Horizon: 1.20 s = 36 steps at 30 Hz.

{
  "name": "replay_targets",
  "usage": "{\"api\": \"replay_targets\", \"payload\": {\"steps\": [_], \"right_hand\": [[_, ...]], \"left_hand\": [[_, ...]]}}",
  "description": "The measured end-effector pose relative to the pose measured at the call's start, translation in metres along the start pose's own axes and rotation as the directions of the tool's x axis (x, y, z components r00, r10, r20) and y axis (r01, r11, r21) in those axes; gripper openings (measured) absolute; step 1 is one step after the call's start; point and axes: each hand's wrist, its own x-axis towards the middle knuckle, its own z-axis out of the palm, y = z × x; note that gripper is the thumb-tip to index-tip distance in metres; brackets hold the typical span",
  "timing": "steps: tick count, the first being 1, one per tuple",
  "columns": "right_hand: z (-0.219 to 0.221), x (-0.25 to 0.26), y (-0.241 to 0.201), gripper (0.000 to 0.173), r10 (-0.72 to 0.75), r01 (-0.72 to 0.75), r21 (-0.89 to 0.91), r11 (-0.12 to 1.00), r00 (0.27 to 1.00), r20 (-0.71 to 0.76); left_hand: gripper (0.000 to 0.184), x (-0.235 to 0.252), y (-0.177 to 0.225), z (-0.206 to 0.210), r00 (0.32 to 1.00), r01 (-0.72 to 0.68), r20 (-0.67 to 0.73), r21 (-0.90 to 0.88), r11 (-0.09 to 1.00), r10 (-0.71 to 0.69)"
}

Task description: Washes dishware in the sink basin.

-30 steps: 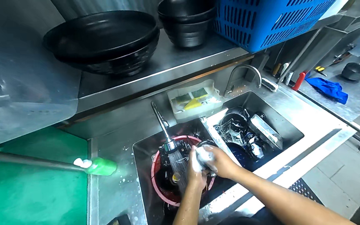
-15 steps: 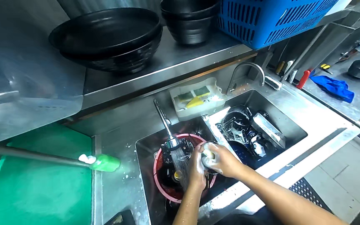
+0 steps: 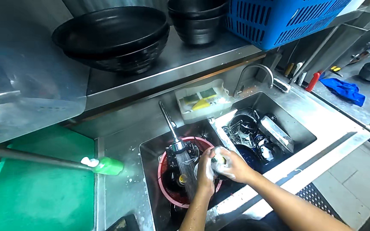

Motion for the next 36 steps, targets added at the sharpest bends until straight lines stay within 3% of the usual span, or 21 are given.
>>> {"api": "replay_targets", "payload": {"steps": [8,13,18,23,28,32,36], "right_hand": [[0.007,-0.004,-0.002,0.029,0.067,-0.071,-0.088,0.994,0.997,-0.045],[0.007,-0.003,-0.002,0.021,0.121,-0.129,-0.109,0.986,0.989,-0.083],[0.002,-0.007,0.007,0.024,0.076,-0.072,0.061,0.996,0.995,-0.060],[0.002,-0.008,0.005,0.022,0.140,-0.131,0.216,0.968,0.990,-0.029],[0.005,-0.008,0.005,0.018,0.199,-0.191,0.256,0.948,0.980,-0.003],[0.011,-0.009,0.007,0.023,0.256,-0.240,0.225,0.944,0.965,-0.048],[0.016,-0.011,0.010,0.045,0.332,-0.304,0.180,0.935,0.931,-0.150]], "left_hand": [[0.041,-0.006,-0.003,0.001,0.998,0.060,0.021,-0.047,0.997,-0.060],[0.042,-0.004,-0.011,0.003,0.998,0.063,0.016,-0.004,0.998,-0.063],[0.044,-0.006,-0.003,0.006,0.992,0.126,-0.004,0.009,0.992,-0.126],[0.046,0.001,-0.005,0.004,0.995,0.100,-0.005,0.050,0.994,-0.099],[0.046,0.000,-0.009,0.003,0.994,0.107,-0.012,0.069,0.992,-0.106],[0.050,-0.001,-0.013,0.000,0.999,0.021,0.023,0.101,0.995,-0.024],[0.055,-0.007,-0.019,-0.001,0.989,-0.119,0.108,0.152,0.981,0.103]]}}
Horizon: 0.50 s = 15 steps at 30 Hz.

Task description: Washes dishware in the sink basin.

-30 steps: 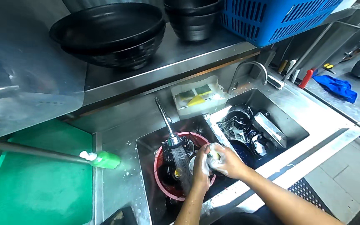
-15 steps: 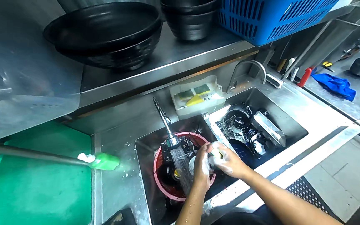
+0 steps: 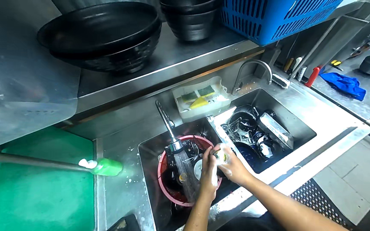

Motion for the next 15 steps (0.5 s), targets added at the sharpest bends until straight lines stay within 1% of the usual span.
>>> {"api": "replay_targets", "payload": {"steps": [2,4,7,9,12,14,15], "right_hand": [[0.002,-0.001,0.003,0.055,0.007,-0.008,-0.030,1.000,1.000,-0.019],[0.004,-0.004,0.002,0.062,0.009,-0.011,-0.084,0.996,1.000,-0.015],[0.007,-0.008,0.004,0.062,-0.004,-0.007,-0.151,0.988,0.997,-0.071],[0.007,-0.009,0.007,0.057,-0.003,-0.016,-0.159,0.987,0.993,-0.114],[0.003,-0.010,0.008,0.052,0.029,-0.053,-0.149,0.987,0.987,-0.155],[0.005,-0.011,0.010,0.052,0.037,-0.061,-0.139,0.988,0.985,-0.168],[0.009,-0.013,0.012,0.055,0.030,-0.053,-0.128,0.990,0.985,-0.172]], "left_hand": [[0.050,0.000,-0.004,-0.002,0.997,-0.075,0.012,0.077,0.994,0.075],[0.049,0.001,-0.010,-0.006,0.987,-0.162,0.021,0.228,0.960,0.162],[0.050,-0.002,-0.012,-0.009,0.971,-0.239,0.080,0.399,0.885,0.226],[0.049,-0.003,-0.011,-0.011,0.960,-0.281,0.138,0.482,0.830,0.245],[0.049,-0.002,-0.010,-0.010,0.948,-0.317,0.208,0.553,0.770,0.241],[0.052,-0.002,-0.010,-0.013,0.949,-0.313,0.216,0.531,0.787,0.232],[0.056,-0.006,-0.009,-0.017,0.956,-0.289,0.195,0.488,0.823,0.220]]}}
